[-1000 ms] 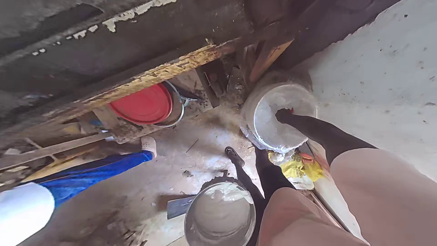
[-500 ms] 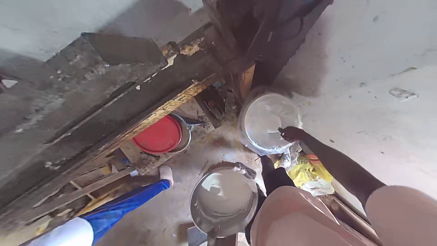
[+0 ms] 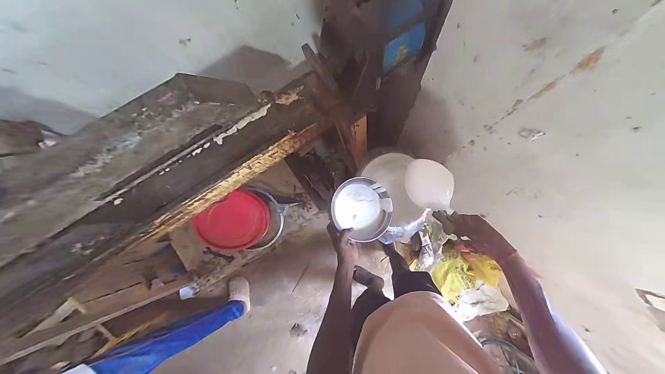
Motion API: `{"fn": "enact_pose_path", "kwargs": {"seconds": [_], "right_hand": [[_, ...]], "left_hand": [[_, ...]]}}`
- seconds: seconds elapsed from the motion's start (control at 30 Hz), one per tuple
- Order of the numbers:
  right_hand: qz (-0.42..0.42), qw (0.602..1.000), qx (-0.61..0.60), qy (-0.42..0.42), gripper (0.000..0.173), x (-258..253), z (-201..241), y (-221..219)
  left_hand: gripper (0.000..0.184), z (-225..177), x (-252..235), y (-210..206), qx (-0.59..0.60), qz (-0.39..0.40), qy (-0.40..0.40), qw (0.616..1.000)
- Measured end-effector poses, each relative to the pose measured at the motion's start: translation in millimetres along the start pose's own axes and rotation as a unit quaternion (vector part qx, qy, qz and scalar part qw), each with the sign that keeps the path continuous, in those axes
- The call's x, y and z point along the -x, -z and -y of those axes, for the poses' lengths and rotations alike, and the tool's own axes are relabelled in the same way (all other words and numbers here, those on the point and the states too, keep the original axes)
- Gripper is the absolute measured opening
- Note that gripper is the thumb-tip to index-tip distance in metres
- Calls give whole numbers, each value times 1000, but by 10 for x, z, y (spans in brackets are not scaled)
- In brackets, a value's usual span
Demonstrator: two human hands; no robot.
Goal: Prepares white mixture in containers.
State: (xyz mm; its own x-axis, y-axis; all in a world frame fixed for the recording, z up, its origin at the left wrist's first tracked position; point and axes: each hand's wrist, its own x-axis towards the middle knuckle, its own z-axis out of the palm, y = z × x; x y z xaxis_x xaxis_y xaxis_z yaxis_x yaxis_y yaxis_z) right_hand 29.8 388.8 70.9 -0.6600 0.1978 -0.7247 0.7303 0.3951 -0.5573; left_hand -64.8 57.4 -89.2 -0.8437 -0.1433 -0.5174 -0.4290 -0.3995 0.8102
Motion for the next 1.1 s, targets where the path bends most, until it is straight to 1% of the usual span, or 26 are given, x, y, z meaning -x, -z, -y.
{"fn": "enact_pose_path", "kwargs": {"seconds": [0.07, 0.13, 0.23, 0.3, 0.4, 0.57, 0.67, 0.73, 0.93, 1.03, 1.1], "right_hand": [[-24, 999, 37, 13, 34, 372, 299, 140], [-45, 996, 79, 25, 35, 675, 558, 230], [-90, 984, 146, 44, 30, 997, 874, 255], [-140, 969, 187, 86, 31, 1144, 958, 200], [-230, 934, 234, 143, 29, 1258, 982, 103], [-336, 873, 286, 207, 33, 1344, 1037, 51], [-391, 837, 285, 253, 41, 1405, 1112, 70], [-414, 825, 264, 277, 44, 1442, 1168, 102], [-440, 793, 202, 371, 28, 1659, 1354, 191], [-446, 771, 152, 429, 25, 1711, 1447, 208], [-437, 768, 129, 450, 27, 1688, 1475, 163]], "left_hand": [[79, 107, -47, -184, -3, -6, 19, 1000], [75, 151, -33, -331, -2, 8, 40, 999], [76, 176, 3, -526, 6, 23, 58, 998], [76, 163, 45, -610, 11, 33, 72, 997], [69, 121, 111, -710, 11, 44, 84, 995], [74, 25, 182, -776, 42, 57, 100, 992], [75, -67, 294, -805, 40, 51, 89, 994], [77, -106, 379, -811, 48, 50, 78, 995], [79, -194, 501, -752, 73, 49, 80, 993], [81, -214, 513, -734, 62, 52, 76, 994], [82, -228, 525, -709, 55, 53, 76, 994]]}}
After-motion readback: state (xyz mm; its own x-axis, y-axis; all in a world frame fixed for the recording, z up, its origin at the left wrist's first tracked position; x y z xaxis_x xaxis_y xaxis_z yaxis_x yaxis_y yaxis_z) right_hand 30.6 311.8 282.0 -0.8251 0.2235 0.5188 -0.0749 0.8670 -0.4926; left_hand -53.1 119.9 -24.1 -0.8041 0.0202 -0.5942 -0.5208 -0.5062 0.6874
